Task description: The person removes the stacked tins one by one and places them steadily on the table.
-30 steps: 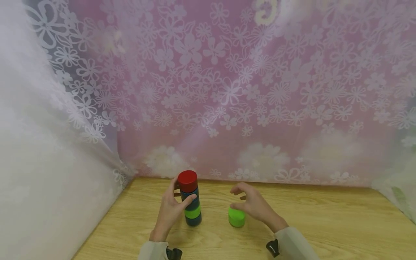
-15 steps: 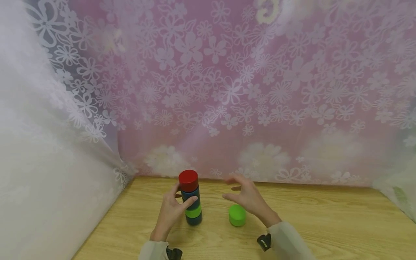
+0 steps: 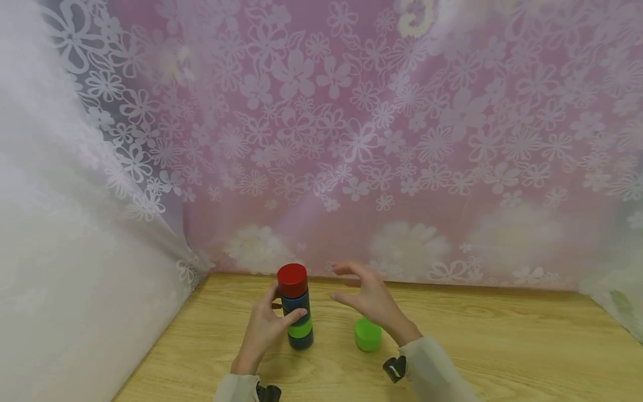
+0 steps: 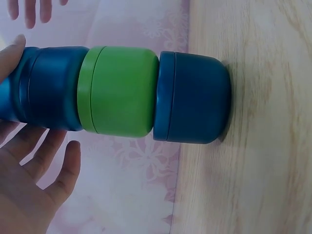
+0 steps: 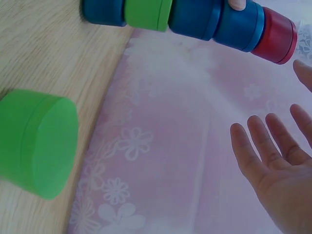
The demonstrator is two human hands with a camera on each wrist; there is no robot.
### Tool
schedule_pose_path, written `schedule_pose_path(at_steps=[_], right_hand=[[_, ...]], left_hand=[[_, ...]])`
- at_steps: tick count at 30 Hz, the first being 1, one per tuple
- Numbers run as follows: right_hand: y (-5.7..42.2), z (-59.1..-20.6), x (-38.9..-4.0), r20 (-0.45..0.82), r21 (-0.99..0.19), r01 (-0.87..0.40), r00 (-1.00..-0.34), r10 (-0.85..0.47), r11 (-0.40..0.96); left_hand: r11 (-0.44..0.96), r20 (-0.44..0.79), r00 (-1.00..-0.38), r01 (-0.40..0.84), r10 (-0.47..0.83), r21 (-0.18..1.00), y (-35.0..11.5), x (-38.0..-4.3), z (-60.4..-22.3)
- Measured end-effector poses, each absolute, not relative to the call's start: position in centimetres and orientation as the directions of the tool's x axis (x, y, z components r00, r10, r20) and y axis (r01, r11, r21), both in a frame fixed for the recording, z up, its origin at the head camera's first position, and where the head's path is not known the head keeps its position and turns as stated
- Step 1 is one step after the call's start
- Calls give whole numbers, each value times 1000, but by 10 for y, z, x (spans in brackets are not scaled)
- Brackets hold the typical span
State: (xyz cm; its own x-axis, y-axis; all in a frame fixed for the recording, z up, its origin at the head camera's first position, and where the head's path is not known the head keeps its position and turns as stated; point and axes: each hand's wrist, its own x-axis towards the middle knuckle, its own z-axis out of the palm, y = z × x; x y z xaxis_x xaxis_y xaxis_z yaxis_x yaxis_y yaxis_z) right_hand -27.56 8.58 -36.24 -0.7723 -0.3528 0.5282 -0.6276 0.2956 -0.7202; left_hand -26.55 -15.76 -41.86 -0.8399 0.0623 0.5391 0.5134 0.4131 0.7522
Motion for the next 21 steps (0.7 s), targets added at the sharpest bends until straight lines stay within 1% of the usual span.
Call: schedule_pose_path(at_steps=[8,17,21], right_hand=[[77,-356,-275,593,-676,-686,-723,-356,267],[67,-349,-275,602,-681,-690,-719,-348,247],[59,-344,-276,617,-679,-701,-707,-346,219]], left_hand=[[431,527,-847,500,65,751,-157,-266,-419],[412,517,-853,495,65,765,-156,-267,-419],[415,527,-847,504,67,758,-157,-268,-417]])
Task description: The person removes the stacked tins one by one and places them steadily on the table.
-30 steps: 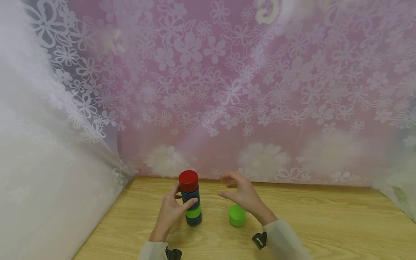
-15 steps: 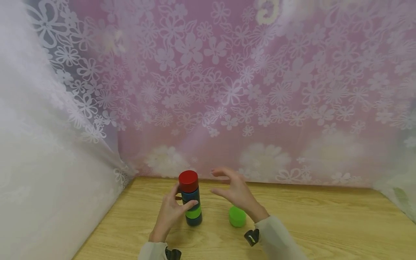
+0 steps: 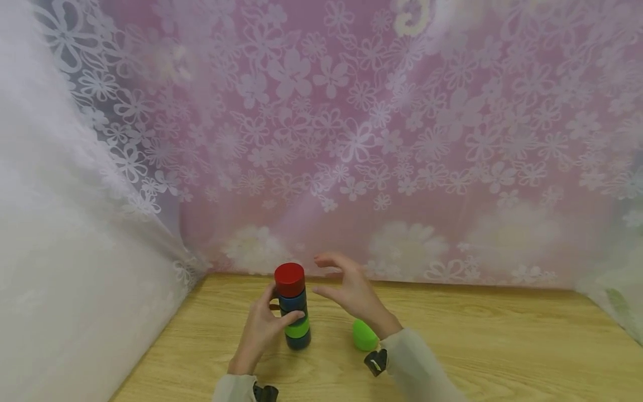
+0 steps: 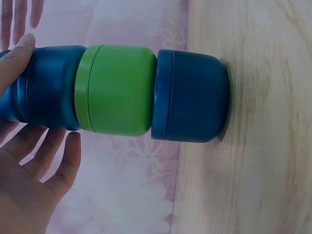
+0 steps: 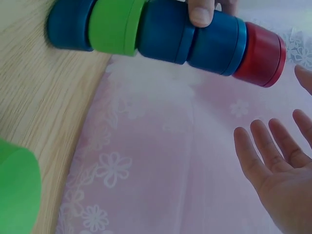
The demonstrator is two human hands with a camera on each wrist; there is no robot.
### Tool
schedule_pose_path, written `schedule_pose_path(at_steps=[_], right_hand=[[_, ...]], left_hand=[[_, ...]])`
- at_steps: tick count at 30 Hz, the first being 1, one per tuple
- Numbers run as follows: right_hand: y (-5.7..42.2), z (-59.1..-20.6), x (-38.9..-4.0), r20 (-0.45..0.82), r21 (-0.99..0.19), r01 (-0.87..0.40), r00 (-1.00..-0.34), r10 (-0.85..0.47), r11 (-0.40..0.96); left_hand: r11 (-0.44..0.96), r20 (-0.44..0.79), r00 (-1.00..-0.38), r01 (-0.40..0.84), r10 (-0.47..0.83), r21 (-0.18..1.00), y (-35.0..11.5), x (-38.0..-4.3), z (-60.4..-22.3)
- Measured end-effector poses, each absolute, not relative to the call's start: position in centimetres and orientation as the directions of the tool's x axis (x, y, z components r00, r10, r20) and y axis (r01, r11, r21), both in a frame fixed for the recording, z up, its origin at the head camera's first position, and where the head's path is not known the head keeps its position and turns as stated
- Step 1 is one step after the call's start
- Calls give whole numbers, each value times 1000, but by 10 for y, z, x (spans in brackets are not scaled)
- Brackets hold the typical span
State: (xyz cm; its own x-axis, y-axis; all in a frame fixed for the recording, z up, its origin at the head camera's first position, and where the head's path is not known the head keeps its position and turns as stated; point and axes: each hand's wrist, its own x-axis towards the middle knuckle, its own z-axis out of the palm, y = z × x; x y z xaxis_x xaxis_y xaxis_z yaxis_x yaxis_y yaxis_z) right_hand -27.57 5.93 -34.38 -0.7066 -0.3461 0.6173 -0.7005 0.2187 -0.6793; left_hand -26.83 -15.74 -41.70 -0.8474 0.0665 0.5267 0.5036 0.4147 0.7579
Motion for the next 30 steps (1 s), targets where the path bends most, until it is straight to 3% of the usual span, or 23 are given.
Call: schedule_pose_path(at_steps=[16,30], right_hand=[[47,-337,-274,566,-703,-677,-718,-405,217],[37,-339,-278,580,-683,-702,-689,-435,200]], left_hand=[[415,534,-842,513,75,751,-157,-266,-416],[431,530,-843,512,88,743,-159,-268,-418]])
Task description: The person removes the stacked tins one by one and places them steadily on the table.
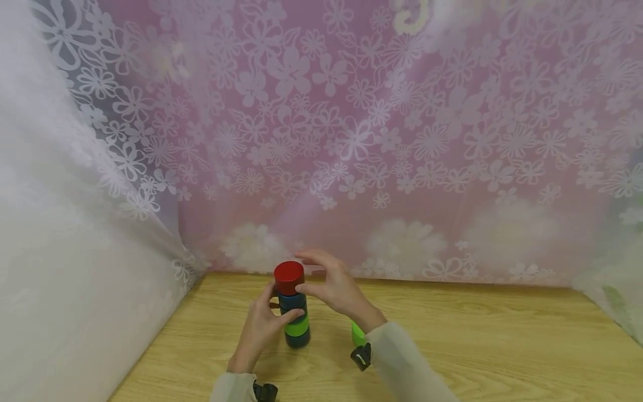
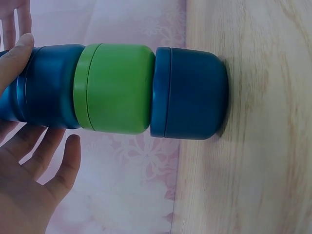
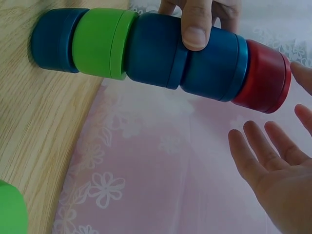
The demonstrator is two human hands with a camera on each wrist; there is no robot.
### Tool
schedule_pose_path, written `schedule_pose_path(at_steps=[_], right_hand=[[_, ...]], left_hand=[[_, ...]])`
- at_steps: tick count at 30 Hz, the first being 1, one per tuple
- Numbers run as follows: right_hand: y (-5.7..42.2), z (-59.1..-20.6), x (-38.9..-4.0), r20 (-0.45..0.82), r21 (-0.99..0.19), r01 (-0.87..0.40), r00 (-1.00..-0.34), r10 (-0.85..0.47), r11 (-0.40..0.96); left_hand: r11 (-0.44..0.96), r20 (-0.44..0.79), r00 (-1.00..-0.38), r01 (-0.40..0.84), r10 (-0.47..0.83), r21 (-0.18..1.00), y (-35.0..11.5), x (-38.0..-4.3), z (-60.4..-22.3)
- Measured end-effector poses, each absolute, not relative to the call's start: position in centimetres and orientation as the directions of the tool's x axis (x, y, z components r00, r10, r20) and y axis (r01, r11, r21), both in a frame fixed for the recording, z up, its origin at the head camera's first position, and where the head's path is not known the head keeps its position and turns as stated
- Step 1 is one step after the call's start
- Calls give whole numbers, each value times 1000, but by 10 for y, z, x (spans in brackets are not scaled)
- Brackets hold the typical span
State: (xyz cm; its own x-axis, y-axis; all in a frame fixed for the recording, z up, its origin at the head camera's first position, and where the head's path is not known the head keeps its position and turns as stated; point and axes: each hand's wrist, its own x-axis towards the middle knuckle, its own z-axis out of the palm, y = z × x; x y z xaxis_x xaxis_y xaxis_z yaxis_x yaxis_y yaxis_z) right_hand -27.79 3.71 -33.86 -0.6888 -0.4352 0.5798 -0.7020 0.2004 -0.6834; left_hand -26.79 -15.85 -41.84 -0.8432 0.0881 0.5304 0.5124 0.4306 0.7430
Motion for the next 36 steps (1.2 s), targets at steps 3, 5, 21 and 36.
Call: schedule_pose_path(at_steps=[3,5,21,36], right_hand=[[34,-338,-278,573,-688,-695,-696,-434,206],[32,-338,-277,571,-688,-696,-695,-437,208],[20,-342,-281,581,-688,-699,-692,-428,195],[22,-342,-278,609,-665,-717,-682,-405,209]], left_hand=[[426,530,-844,513,89,745,-159,-268,-418],[425,528,-845,512,90,747,-159,-268,-418],[448,532,-842,513,95,732,-159,-267,-418],[463,542,-836,516,88,720,-159,-269,-420]])
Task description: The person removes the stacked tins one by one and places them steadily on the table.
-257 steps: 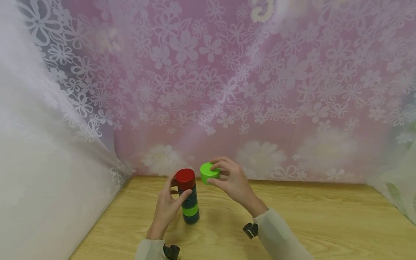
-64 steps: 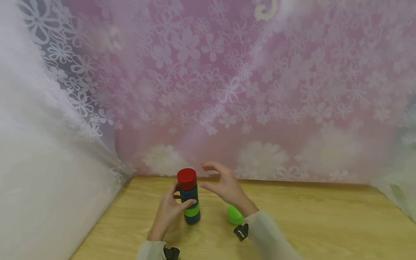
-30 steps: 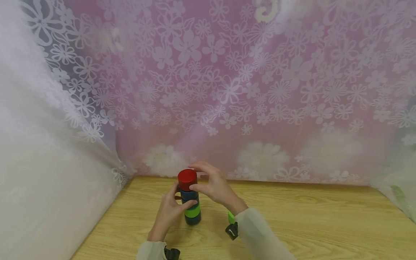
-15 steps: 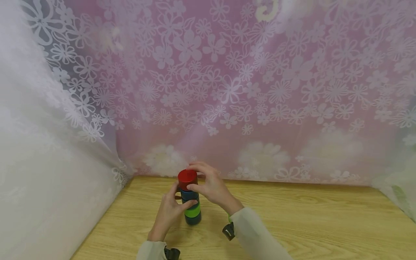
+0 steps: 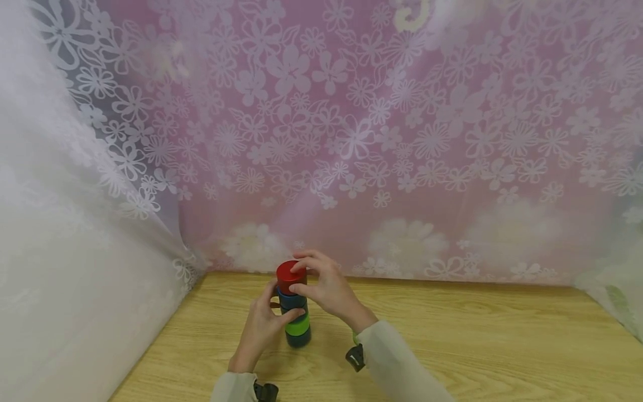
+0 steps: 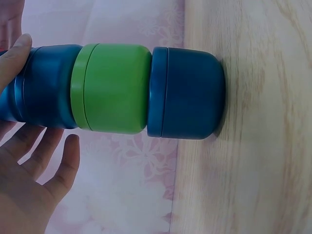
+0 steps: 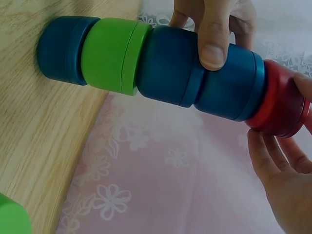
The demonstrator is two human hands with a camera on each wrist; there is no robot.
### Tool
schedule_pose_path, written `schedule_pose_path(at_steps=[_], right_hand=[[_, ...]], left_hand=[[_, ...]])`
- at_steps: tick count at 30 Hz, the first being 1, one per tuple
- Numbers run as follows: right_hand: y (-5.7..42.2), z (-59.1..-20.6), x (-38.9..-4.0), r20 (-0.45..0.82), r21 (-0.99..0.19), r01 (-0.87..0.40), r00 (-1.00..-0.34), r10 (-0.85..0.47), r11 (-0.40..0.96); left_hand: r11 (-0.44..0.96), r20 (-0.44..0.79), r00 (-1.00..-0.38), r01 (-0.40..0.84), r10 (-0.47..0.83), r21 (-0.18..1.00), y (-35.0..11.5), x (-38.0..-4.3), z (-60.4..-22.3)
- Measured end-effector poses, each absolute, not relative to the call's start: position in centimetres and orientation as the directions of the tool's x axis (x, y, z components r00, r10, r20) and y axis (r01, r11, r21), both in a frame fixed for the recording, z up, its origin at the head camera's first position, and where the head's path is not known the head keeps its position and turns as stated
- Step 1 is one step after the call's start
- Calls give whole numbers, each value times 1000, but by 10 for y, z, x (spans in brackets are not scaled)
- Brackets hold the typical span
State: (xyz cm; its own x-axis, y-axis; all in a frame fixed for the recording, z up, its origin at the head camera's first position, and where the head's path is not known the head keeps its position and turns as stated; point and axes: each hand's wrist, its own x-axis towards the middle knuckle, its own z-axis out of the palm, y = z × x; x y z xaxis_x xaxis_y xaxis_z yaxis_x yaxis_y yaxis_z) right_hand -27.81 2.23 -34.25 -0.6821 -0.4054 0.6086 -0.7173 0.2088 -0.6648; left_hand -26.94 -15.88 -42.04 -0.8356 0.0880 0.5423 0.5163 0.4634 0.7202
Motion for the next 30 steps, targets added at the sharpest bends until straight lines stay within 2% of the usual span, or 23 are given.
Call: schedule_pose_path(at_steps=[15,30], right_hand=[[33,-341,-273,645,-639,-746,-653,-397,189],[55,-348,-270,665,-581,-765,-644,-378,278]], left_hand=[[473,539,-839,506,75,721,-157,-268,-420],[470,527,-846,497,76,729,-157,-267,-419]])
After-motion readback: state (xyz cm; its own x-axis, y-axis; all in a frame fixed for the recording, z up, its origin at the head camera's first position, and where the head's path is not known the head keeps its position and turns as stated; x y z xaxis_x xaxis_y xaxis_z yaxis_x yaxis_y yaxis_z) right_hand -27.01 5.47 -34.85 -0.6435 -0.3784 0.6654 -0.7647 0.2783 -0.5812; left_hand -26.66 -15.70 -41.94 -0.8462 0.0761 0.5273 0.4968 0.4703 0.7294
